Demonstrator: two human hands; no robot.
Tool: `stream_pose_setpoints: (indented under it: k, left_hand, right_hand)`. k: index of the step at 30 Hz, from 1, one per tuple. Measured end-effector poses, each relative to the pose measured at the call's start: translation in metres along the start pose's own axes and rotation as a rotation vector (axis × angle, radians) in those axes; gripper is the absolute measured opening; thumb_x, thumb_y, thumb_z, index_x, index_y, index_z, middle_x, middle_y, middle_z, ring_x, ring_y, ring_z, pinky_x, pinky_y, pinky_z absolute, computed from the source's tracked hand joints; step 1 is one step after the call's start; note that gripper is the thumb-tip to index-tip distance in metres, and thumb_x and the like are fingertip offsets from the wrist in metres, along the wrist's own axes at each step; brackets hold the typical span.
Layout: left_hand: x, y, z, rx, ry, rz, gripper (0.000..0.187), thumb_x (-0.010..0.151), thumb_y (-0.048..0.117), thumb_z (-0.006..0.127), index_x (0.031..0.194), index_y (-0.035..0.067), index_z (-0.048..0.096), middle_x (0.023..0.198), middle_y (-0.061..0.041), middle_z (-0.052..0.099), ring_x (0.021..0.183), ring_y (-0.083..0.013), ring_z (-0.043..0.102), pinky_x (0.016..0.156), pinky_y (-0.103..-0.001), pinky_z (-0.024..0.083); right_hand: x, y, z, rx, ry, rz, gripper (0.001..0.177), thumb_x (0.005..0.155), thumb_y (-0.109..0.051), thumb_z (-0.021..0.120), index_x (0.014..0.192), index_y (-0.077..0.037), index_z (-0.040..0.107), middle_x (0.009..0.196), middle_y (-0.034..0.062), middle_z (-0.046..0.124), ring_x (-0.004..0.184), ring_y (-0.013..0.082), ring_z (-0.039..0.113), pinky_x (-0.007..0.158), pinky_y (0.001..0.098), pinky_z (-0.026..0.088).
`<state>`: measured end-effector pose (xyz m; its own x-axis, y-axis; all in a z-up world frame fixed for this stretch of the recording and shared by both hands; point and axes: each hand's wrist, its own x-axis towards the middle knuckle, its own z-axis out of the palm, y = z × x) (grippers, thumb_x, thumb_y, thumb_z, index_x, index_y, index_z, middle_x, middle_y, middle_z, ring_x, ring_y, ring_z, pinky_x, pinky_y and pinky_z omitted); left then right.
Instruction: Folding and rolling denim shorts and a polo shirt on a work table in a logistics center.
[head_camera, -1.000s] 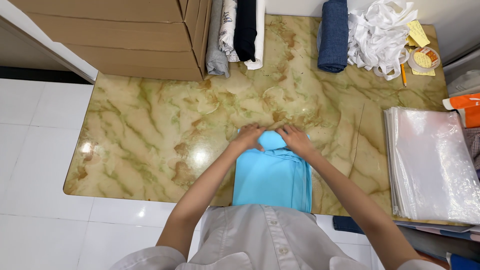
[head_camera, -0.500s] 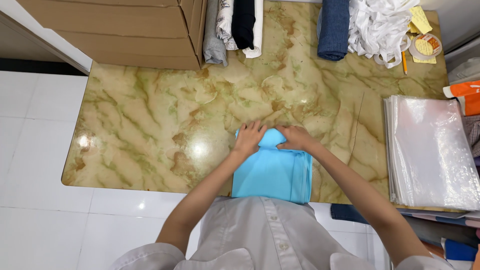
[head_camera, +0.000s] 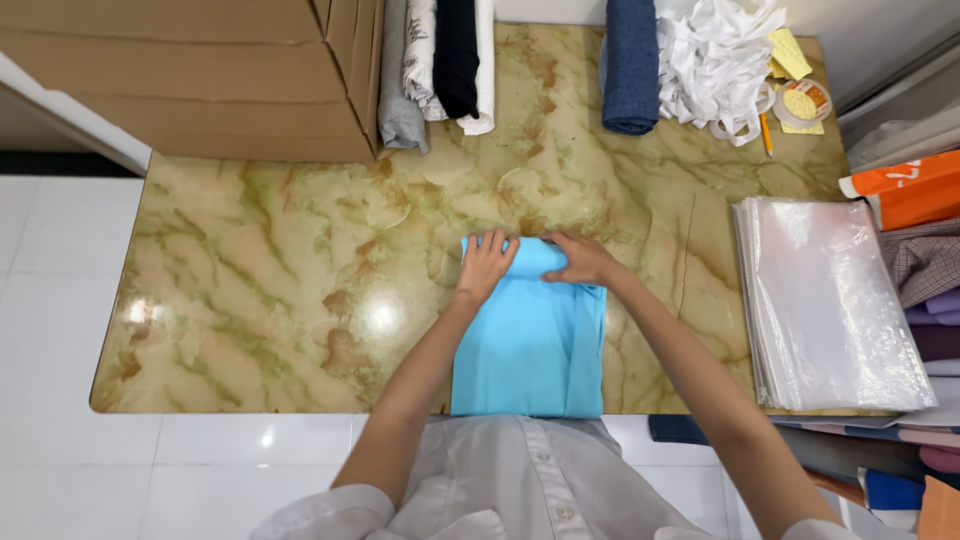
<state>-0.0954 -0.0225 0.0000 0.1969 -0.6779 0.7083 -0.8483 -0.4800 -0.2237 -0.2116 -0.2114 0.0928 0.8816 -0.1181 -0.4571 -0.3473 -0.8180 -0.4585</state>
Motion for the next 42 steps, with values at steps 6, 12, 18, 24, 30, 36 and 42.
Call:
stream_pose_setpoints:
  k: [6, 12, 18, 24, 30, 36, 42]
  left_hand:
    - [0.012, -0.012, 0.025, -0.250, -0.666, -0.036, 0.094, 0.061, 0.022, 0.091, 0.139, 0.016, 0.038, 0.129, -0.011, 0.045, 0.123, -0.0266, 0.046, 0.104, -0.050, 0.036]
    - [0.035, -0.016, 0.050, -0.485, -1.157, -0.054, 0.097, 0.074, 0.039, 0.082, 0.152, 0.012, 0.032, 0.141, -0.020, 0.050, 0.134, -0.0396, 0.049, 0.106, -0.065, 0.035]
    - [0.024, -0.005, 0.043, -0.311, -0.918, 0.034, 0.079, 0.083, 0.033, 0.082, 0.142, 0.009, 0.035, 0.128, -0.018, 0.052, 0.125, -0.0363, 0.052, 0.101, -0.062, 0.037]
    - [-0.006, 0.018, -0.002, -0.036, -0.274, 0.110, 0.035, 0.096, 0.014, 0.055, 0.131, 0.009, 0.051, 0.106, -0.013, 0.048, 0.101, -0.0297, 0.051, 0.096, -0.053, 0.042]
    - [0.015, 0.000, 0.038, -0.532, -1.118, -0.022, 0.089, 0.066, 0.037, 0.083, 0.141, 0.013, 0.040, 0.138, -0.019, 0.051, 0.127, -0.0389, 0.052, 0.102, -0.061, 0.037]
    - [-0.007, 0.015, 0.037, -0.171, -0.416, 0.040, 0.085, 0.045, 0.033, 0.095, 0.117, 0.010, 0.056, 0.096, -0.010, 0.062, 0.083, -0.0310, 0.066, 0.074, -0.054, 0.050]
    - [0.000, 0.024, -0.011, -0.064, -0.130, -0.037, 0.030, 0.086, 0.008, 0.069, 0.115, 0.008, 0.060, 0.096, -0.011, 0.054, 0.087, -0.0297, 0.059, 0.087, -0.053, 0.048]
  right_hand:
    - [0.043, 0.020, 0.013, -0.236, 0.031, 0.022, 0.076, 0.079, -0.040, 0.074, 0.144, -0.013, 0.046, 0.139, 0.0189, 0.054, 0.125, 0.0428, 0.060, 0.104, 0.0557, 0.049]
    - [0.060, 0.061, 0.084, -0.765, 0.762, -0.266, 0.097, 0.049, -0.031, 0.091, 0.133, -0.009, 0.047, 0.116, 0.0127, 0.048, 0.106, 0.0329, 0.059, 0.093, 0.0458, 0.045]
    - [0.050, 0.044, 0.032, -0.392, 0.197, -0.070, 0.085, 0.071, -0.047, 0.079, 0.141, -0.020, 0.039, 0.131, 0.0107, 0.051, 0.128, 0.0387, 0.054, 0.105, 0.0537, 0.043]
    - [0.027, 0.000, -0.020, 0.144, -0.213, 0.093, 0.092, 0.060, -0.061, 0.090, 0.136, -0.018, 0.059, 0.138, 0.0226, 0.061, 0.132, 0.0427, 0.054, 0.111, 0.0517, 0.044]
    - [0.005, 0.007, 0.023, -0.425, 0.281, -0.229, 0.061, 0.077, -0.044, 0.078, 0.126, -0.015, 0.056, 0.117, 0.0110, 0.070, 0.106, 0.0345, 0.071, 0.087, 0.0450, 0.057]
    - [0.023, 0.046, 0.081, -0.674, 0.739, -0.314, 0.077, 0.067, -0.044, 0.079, 0.136, -0.022, 0.053, 0.117, 0.0039, 0.052, 0.105, 0.0277, 0.062, 0.084, 0.0409, 0.048]
    - [0.019, 0.038, 0.028, -0.208, 0.067, -0.089, 0.082, 0.067, -0.055, 0.078, 0.137, -0.023, 0.051, 0.134, 0.0151, 0.058, 0.116, 0.0469, 0.064, 0.099, 0.0581, 0.053]
